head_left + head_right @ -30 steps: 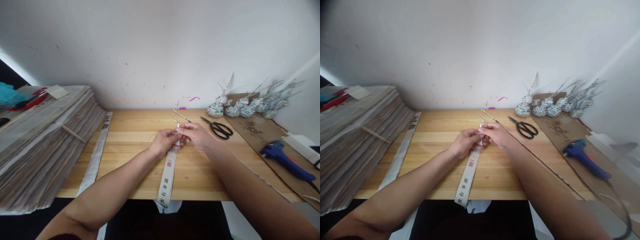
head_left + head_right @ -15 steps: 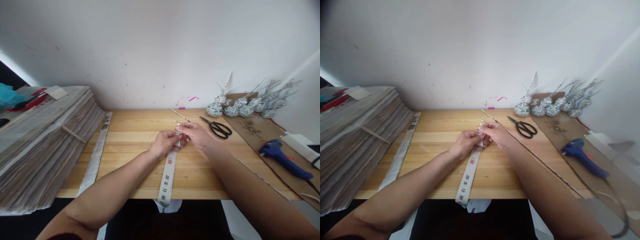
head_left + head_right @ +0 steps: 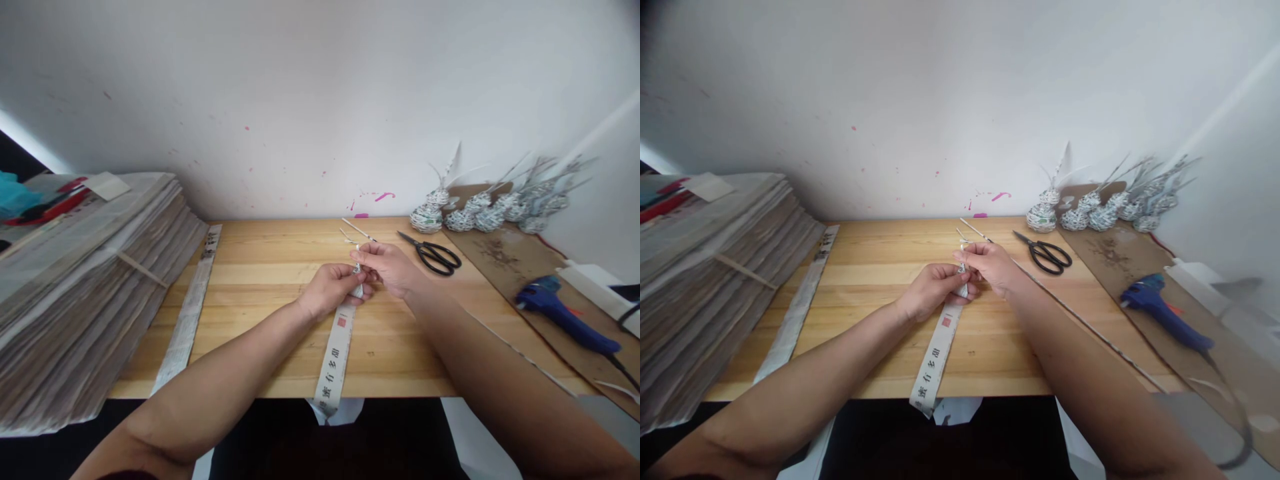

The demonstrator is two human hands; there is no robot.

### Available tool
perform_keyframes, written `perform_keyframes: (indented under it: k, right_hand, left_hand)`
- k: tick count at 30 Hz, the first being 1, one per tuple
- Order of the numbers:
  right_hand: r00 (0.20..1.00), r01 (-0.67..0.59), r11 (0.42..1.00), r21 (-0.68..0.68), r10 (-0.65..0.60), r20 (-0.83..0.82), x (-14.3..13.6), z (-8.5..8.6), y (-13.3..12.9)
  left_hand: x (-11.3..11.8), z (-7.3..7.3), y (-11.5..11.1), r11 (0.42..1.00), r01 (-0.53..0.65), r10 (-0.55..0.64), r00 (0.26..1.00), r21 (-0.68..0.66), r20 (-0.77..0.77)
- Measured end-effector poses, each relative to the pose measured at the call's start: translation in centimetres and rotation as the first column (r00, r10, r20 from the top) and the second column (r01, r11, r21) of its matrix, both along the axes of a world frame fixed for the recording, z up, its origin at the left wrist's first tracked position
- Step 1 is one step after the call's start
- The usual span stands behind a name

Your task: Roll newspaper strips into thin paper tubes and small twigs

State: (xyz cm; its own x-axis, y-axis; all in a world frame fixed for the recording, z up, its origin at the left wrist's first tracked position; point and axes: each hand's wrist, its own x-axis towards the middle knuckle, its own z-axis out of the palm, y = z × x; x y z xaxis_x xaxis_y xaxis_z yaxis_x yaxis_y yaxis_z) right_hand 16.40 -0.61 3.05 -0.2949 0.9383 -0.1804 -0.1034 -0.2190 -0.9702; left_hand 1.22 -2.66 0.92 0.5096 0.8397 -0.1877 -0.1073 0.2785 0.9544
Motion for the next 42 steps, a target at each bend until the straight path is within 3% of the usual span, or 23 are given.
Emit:
perform_keyframes:
  k: [7, 14, 20, 27, 34, 39, 42]
  right_hand:
    - [0.997, -0.043, 0.997, 0.071, 0.038, 0.064, 0.92, -0.2, 0.5]
    - [0.997, 0.072, 0.996, 0.062, -0.074, 0.026, 0.78, -0.28, 0.61]
    - [0.993, -0.081, 0.992, 0.096, 0.072, 0.095, 1.0, 0.07, 0.34]
    - [0.998, 0.032, 0.998, 0.049, -0.035, 0.059, 0.68, -0.12, 0.43]
    - [0.989, -0.105, 0.99, 0.09, 0.094, 0.116, 1.06, -0.12, 0.47]
    - [0.996, 0.057, 0.995, 0.078, -0.063, 0.071, 0.9, -0.15, 0.6]
    - [0.996, 0.063, 0.995, 0.083, -0.068, 0.064, 0.98, -0.08, 0.64]
  left_hand:
    - [-0.13, 0.16, 0.09, 1.0, 0.012, -0.012, 1.0, 0.024, 0.01]
    - [0.07, -0.08, 0.03, 1.0, -0.006, 0.006, 1.0, 0.007, 0.025]
    - [0.05, 0.09, 0.09, 1.0, -0.019, 0.018, 0.998, 0.013, 0.062]
    - [0.11, 0.11, -0.14, 1.0, -0.008, 0.008, 0.999, 0.001, 0.038]
    - [-0.04, 0.28, -0.08, 1.0, 0.01, -0.011, 0.999, 0.025, 0.051]
    - [0.14, 0.08, -0.15, 1.0, 0.016, -0.016, 1.0, 0.016, -0.008]
    - [0.16, -0.16, -0.09, 1.0, 0.023, -0.024, 0.999, 0.01, 0.03]
